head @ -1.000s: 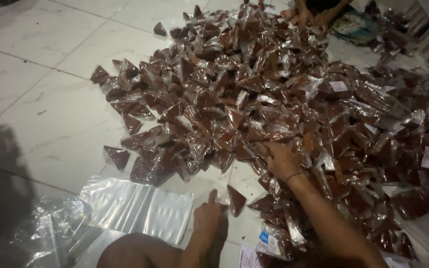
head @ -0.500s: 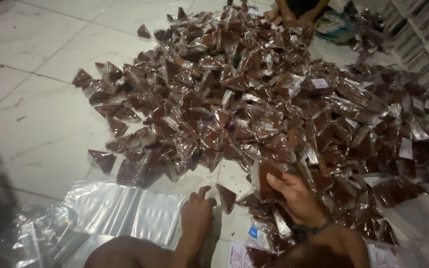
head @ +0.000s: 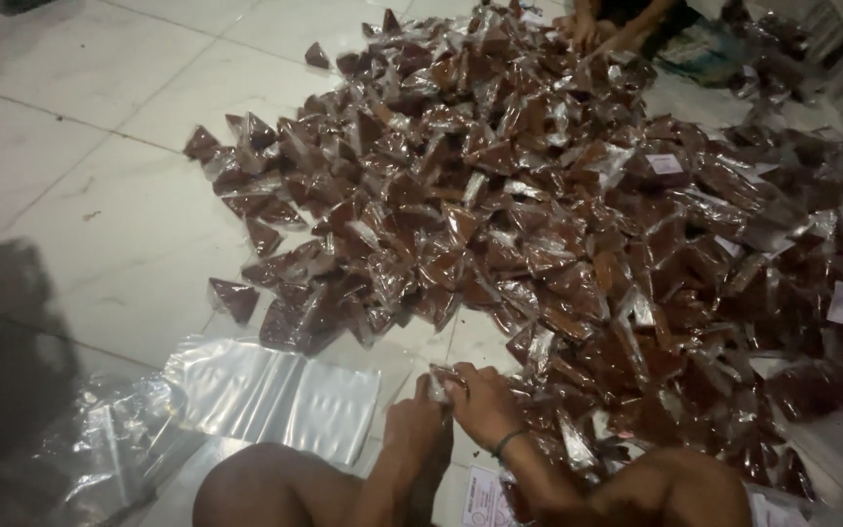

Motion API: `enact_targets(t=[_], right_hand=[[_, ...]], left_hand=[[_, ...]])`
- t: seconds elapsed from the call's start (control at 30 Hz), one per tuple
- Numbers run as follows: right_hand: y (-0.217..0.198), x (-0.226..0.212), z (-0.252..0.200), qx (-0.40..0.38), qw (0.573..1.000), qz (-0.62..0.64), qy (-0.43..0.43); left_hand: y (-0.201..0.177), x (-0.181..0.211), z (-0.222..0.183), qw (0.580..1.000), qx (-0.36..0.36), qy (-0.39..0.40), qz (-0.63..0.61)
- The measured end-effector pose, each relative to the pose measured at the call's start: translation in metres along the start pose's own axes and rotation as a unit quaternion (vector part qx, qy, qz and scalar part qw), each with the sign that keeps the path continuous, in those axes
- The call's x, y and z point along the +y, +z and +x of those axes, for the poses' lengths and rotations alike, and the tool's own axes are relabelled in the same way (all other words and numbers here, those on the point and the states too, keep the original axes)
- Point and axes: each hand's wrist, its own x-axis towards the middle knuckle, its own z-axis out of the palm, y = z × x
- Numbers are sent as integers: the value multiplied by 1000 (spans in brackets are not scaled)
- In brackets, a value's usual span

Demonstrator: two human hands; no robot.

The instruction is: Packaging small triangular cakes into individual plastic bags and piling them on the floor.

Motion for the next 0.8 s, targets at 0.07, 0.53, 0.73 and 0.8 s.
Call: enact_targets(t=[0.07, 0.53, 0.73, 0.8], right_hand=[[-9, -22, -9, -62, 996, 58, 25], [-24, 22, -10, 30, 956, 257, -142], [19, 60, -45, 96, 945, 237, -203], [17, 49, -46, 93, 943, 291, -131]], left_hand=[[-7, -1, 1, 997, 13, 41, 57], [18, -10, 10, 993, 76, 10, -87], [14, -11, 22, 993, -15, 4, -114], [15, -8, 21, 992, -2, 13, -124]])
